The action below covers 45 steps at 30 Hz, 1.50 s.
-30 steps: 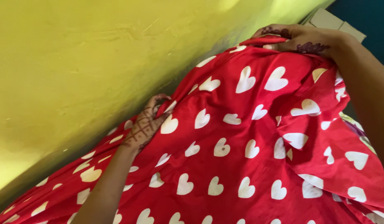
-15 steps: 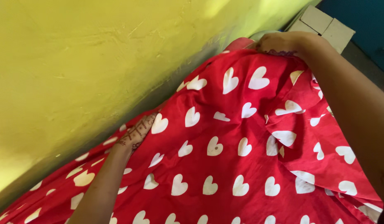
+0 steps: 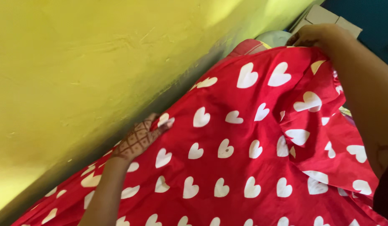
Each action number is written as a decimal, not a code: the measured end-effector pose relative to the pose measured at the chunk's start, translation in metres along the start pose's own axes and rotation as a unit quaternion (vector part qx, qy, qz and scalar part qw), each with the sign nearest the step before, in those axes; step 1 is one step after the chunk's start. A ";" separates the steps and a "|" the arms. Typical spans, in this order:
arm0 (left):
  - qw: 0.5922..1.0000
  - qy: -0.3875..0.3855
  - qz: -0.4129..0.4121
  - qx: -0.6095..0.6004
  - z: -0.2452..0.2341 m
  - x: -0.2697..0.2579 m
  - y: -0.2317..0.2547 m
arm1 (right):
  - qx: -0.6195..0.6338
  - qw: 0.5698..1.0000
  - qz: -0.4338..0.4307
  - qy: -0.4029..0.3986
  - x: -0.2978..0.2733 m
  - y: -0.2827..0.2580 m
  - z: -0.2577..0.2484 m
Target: The person spreads a red heart-patterned blanket across a bed, smoothing the fabric with their hands and tucking the edges under the mattress.
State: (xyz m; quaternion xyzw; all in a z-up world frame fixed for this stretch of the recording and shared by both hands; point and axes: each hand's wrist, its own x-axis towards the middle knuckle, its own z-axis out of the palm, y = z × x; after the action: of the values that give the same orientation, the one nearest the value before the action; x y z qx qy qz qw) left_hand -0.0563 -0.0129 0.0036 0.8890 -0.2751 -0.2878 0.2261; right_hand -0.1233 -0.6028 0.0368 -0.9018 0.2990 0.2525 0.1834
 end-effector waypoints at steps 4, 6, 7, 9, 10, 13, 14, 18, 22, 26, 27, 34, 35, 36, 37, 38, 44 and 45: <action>0.986 0.048 -0.135 0.089 0.010 0.005 0.005 | 0.257 0.962 -0.080 -0.040 -0.003 0.041 0.006; 0.986 0.055 -0.150 0.057 0.012 0.006 0.007 | 0.282 0.953 -0.112 -0.020 -0.003 0.054 0.005; 0.985 0.054 -0.152 0.057 0.011 0.007 0.007 | 0.296 0.950 -0.099 -0.025 -0.006 0.061 0.012; 0.984 0.045 -0.150 0.083 0.008 0.012 0.006 | 0.310 0.949 -0.053 -0.013 -0.012 0.075 0.029; 0.984 0.045 -0.148 0.083 0.007 0.012 0.006 | 0.311 0.950 -0.041 -0.001 -0.016 0.082 0.037; 0.980 0.064 -0.158 0.102 0.012 0.011 0.012 | 0.310 0.949 -0.007 0.050 -0.031 0.103 0.052; 0.977 0.074 -0.166 0.115 0.014 0.007 0.014 | 0.304 0.950 0.002 0.068 -0.036 0.107 0.057; 0.956 0.234 -0.058 0.167 0.036 0.006 0.022 | 0.261 0.953 0.032 0.152 -0.055 0.109 0.071; 0.894 0.300 0.061 0.328 0.050 0.018 0.029 | 0.225 0.897 0.039 0.378 -0.086 0.087 0.067; 0.903 0.247 0.145 0.321 0.061 0.029 0.058 | 0.176 0.799 -0.264 0.511 -0.123 -0.011 0.083; 0.935 0.228 0.154 0.222 0.063 0.030 0.064 | 0.329 0.862 -0.199 0.330 -0.131 -0.040 0.094; 0.951 0.174 0.123 0.224 0.047 0.026 0.070 | -0.145 0.864 -0.374 0.305 -0.088 -0.118 0.122; 0.949 0.169 0.140 0.227 0.048 0.024 0.070 | -0.125 0.862 -0.364 0.330 -0.085 -0.111 0.126; 0.947 0.163 0.157 0.230 0.048 0.021 0.065 | -0.103 0.860 -0.352 0.353 -0.083 -0.104 0.131; 0.947 0.171 0.145 0.231 0.047 0.014 0.057 | -0.103 0.855 -0.366 0.353 -0.079 -0.101 0.135; 0.941 0.179 0.162 0.239 0.048 0.003 0.047 | -0.082 0.849 -0.367 0.371 -0.076 -0.098 0.139; 0.904 0.182 0.168 0.349 0.045 -0.116 -0.049 | -0.083 0.847 -0.312 0.422 -0.077 -0.091 0.147; 0.894 0.180 0.171 0.372 0.043 -0.133 -0.063 | -0.097 0.843 -0.310 0.429 -0.079 -0.094 0.148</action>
State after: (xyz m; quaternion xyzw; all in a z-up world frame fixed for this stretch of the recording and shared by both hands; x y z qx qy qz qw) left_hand -0.1520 0.1058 -0.0120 0.8839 -0.4647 0.0439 -0.0291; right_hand -0.1694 -0.4254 -0.0210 -0.9788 0.0272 -0.2023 0.0172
